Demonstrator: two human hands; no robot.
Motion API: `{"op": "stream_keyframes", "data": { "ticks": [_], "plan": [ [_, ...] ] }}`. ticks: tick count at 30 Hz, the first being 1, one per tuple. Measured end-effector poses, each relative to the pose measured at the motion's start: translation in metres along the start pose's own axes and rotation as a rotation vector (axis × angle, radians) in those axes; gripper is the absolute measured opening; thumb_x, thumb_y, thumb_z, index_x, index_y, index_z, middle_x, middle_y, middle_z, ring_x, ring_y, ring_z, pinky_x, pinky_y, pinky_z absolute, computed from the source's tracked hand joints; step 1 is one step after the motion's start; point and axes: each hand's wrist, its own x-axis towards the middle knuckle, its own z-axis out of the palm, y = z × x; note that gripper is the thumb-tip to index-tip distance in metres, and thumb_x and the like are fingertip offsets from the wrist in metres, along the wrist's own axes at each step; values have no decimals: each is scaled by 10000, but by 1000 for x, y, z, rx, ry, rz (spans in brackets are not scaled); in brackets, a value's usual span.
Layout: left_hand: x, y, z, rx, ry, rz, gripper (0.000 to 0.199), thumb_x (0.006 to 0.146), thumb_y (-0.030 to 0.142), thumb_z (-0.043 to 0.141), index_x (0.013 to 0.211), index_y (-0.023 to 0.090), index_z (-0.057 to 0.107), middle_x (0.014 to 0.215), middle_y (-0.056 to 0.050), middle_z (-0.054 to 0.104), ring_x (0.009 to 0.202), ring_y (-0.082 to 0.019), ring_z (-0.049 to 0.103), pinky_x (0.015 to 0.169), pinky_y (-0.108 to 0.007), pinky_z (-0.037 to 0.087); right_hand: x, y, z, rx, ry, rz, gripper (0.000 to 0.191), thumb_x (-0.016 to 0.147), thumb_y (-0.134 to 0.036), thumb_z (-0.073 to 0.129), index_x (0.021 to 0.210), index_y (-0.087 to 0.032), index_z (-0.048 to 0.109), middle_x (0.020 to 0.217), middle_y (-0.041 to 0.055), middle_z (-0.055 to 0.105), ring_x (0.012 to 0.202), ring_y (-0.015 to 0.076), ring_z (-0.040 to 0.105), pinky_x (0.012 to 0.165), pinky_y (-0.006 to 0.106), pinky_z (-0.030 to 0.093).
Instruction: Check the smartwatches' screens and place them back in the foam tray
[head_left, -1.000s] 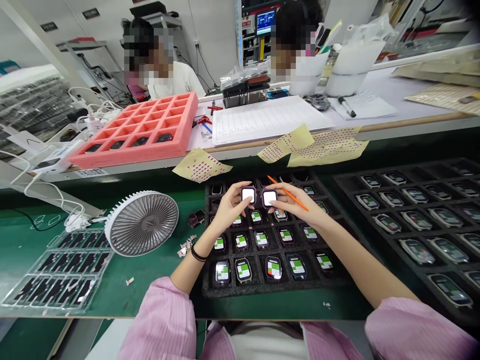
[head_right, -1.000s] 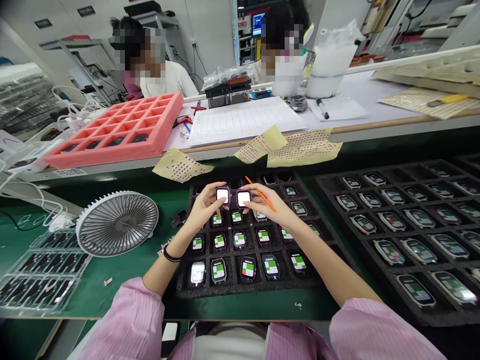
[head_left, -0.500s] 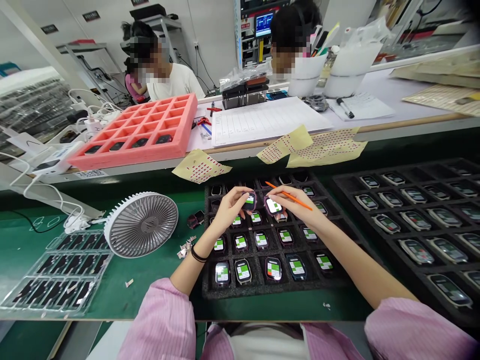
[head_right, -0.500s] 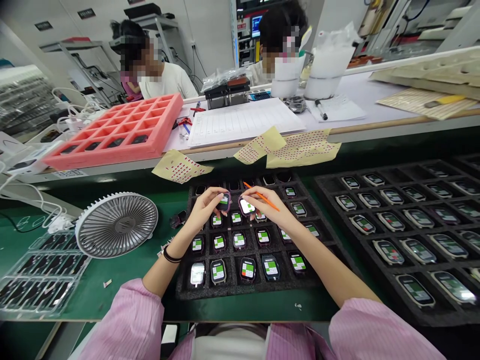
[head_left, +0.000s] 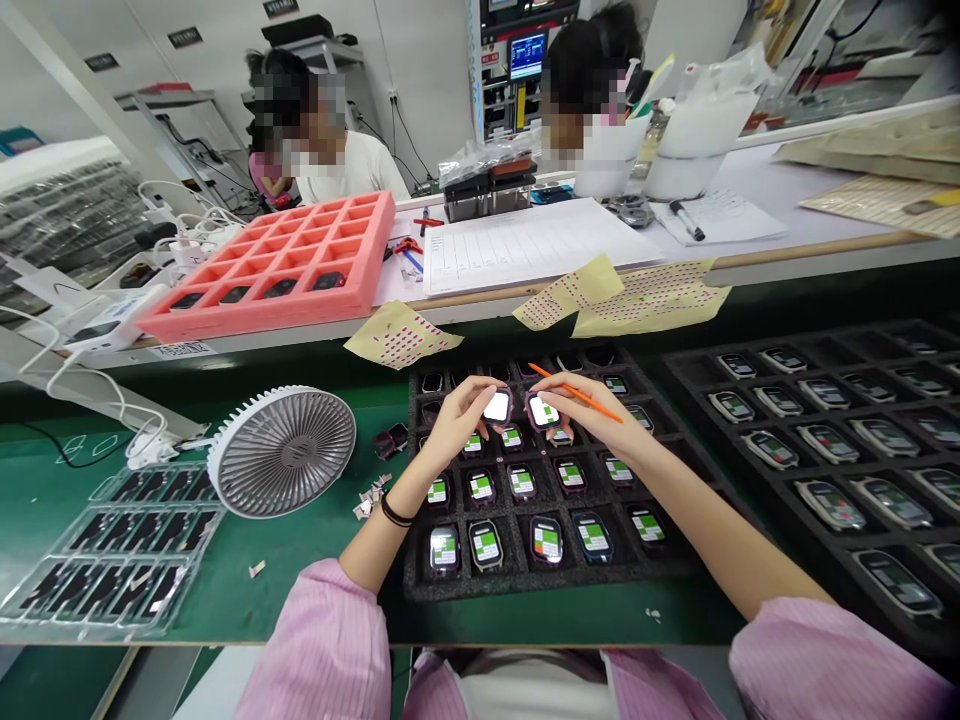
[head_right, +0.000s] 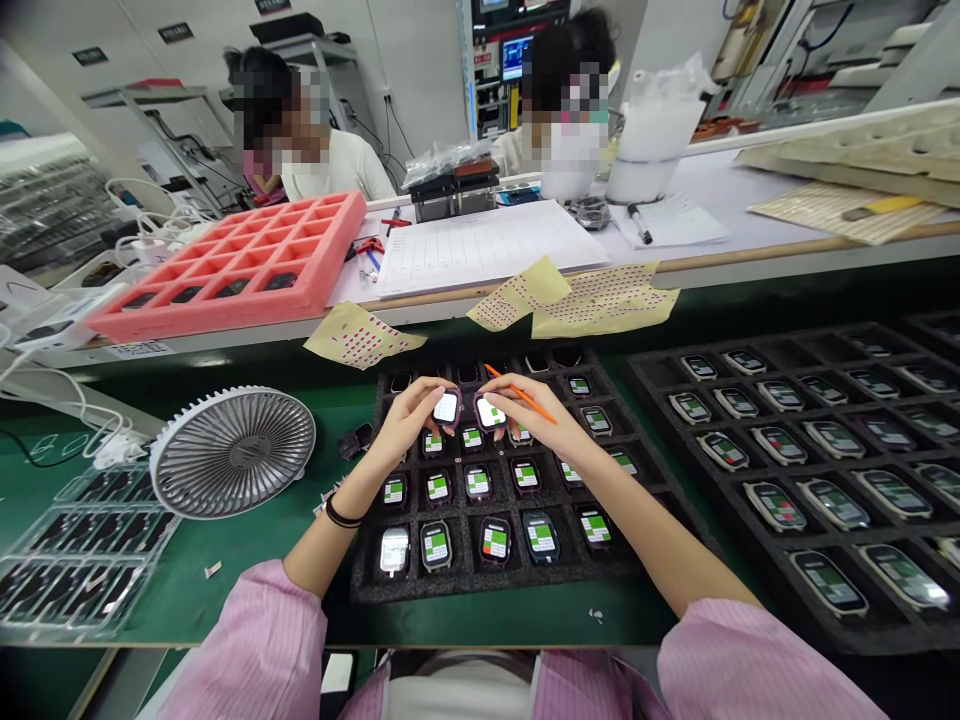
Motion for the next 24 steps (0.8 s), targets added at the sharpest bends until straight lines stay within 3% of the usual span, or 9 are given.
{"op": "stream_keyframes", "data": {
  "ticks": [2,5,10,13,20,24],
  "plan": [
    [0,0,0,-1,-18,0,302,874,440,567,1010,173,607,793,-28,636,556,-122,641,431,-190,468,0,1,1,-8,27,19,241,794,-428,688,889,-208,656,609,-13,593,464,145,600,417,249,388],
    [-1,1,0,-16,-75,9,334,868,409,576,1106,174,569,951,-62,635,658,-137,669,459,-190,492,2,3,-1,-16,31,38,248,775,-411,709,880,-196,641,645,-16,601,433,117,576,399,236,372],
    [-2,3,0,-34,-120,12,467,799,312,666,1213,192,488,1138,-106,590,830,-178,681,499,-191,514,3,8,-10,9,-127,-4,380,736,-333,761,1057,-215,596,941,44,664,638,165,678,430,225,408],
    [-1,1,-1,-13,-66,1,411,795,315,666,1151,177,512,1102,-99,603,744,-161,688,463,-184,488,3,7,-13,6,-156,-22,362,785,-346,719,1102,-221,595,975,53,659,665,171,686,457,235,436],
    [3,-2,-2,23,14,-13,300,857,445,576,946,158,573,747,-5,618,479,-91,605,405,-175,425,2,4,-8,-24,-3,16,280,858,-454,611,942,-192,664,744,26,641,522,149,640,421,236,407],
    [1,0,-4,43,-22,-2,319,824,426,632,985,161,561,890,-38,645,530,-91,625,407,-164,415,1,1,-11,-49,-79,-5,270,857,-409,626,1028,-201,636,806,29,649,547,142,650,453,242,431]
  ]
}}
